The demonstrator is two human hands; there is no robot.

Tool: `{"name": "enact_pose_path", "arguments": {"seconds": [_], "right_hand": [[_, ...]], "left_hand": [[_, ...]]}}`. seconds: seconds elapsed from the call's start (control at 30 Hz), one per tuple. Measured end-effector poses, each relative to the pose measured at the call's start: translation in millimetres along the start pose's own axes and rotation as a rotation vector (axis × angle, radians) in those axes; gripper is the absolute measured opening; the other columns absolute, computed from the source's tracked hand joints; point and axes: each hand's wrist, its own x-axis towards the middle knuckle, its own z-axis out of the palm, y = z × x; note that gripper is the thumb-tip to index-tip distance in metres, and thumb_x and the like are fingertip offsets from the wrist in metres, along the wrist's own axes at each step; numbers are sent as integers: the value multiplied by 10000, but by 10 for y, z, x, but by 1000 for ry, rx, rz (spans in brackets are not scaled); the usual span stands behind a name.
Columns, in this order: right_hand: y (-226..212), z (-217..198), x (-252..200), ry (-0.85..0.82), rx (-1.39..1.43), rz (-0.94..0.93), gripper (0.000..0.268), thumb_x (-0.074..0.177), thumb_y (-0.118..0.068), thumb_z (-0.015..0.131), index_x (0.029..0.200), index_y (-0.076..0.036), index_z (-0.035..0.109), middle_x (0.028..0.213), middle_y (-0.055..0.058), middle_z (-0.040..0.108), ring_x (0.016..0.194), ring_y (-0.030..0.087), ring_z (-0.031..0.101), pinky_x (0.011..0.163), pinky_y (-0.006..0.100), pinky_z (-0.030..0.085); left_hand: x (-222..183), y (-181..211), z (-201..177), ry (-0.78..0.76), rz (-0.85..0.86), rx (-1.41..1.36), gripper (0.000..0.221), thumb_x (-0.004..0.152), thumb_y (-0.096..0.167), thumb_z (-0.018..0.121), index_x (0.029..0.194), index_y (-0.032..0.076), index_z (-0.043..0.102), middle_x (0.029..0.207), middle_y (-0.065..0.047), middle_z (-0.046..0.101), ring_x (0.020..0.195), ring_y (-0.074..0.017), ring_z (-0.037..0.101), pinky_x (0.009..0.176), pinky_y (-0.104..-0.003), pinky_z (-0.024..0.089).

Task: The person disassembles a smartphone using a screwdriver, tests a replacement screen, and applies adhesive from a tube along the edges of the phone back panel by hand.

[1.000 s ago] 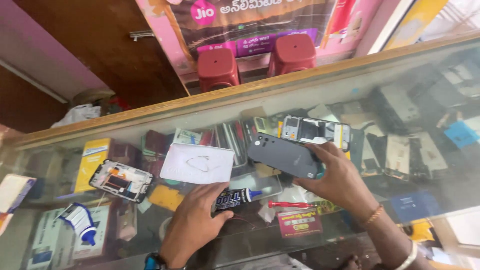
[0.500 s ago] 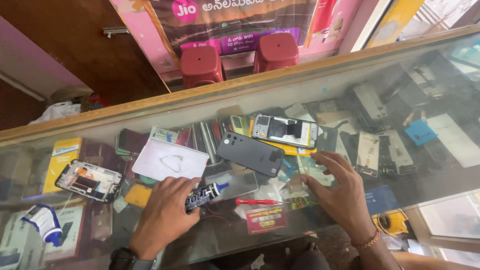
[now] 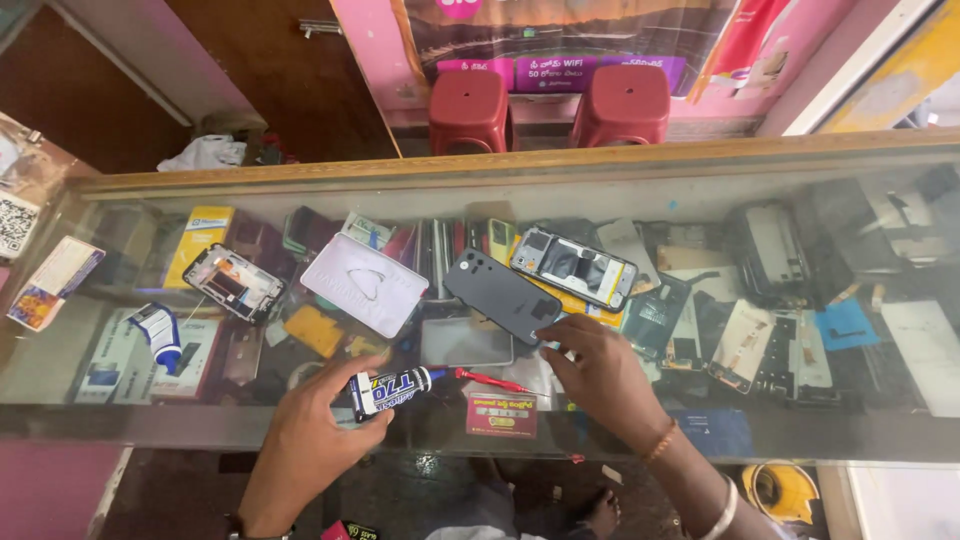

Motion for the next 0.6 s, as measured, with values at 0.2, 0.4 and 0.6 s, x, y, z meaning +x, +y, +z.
{"name": "enact_pose_path", "arguments": {"seconds": [0.2, 0.4, 0.6], "right_hand": [[46, 559, 408, 35, -229, -206, 161, 822, -110, 742, 969, -65, 789, 954, 115, 708, 875, 320, 680, 782, 432, 542], [59, 758, 613, -97, -536, -392, 30, 810, -101, 689, 808, -92, 718, 858, 92, 633, 865, 300, 638, 777, 445, 529], [-172, 770, 671, -90, -449, -241, 55, 877, -88, 619, 896, -39, 637, 917, 128, 614, 872, 349, 610, 756, 483, 498]], "left_hand": [[215, -625, 1, -95, -81, -655, 637, 755, -9, 817, 1354, 37, 605, 1157, -103, 720, 1051, -152, 686, 942, -300, 551], [365, -1099, 61, -78, -185, -1205, 624, 824, 89, 768, 1411, 64, 556, 1141, -55, 689, 1032, -175, 692, 900, -325, 571], [470, -1190, 144, 36, -487, -1515, 419, 960, 367, 665, 1241, 58, 625, 1053, -92, 721, 939, -214, 726, 754, -367, 622]]}}
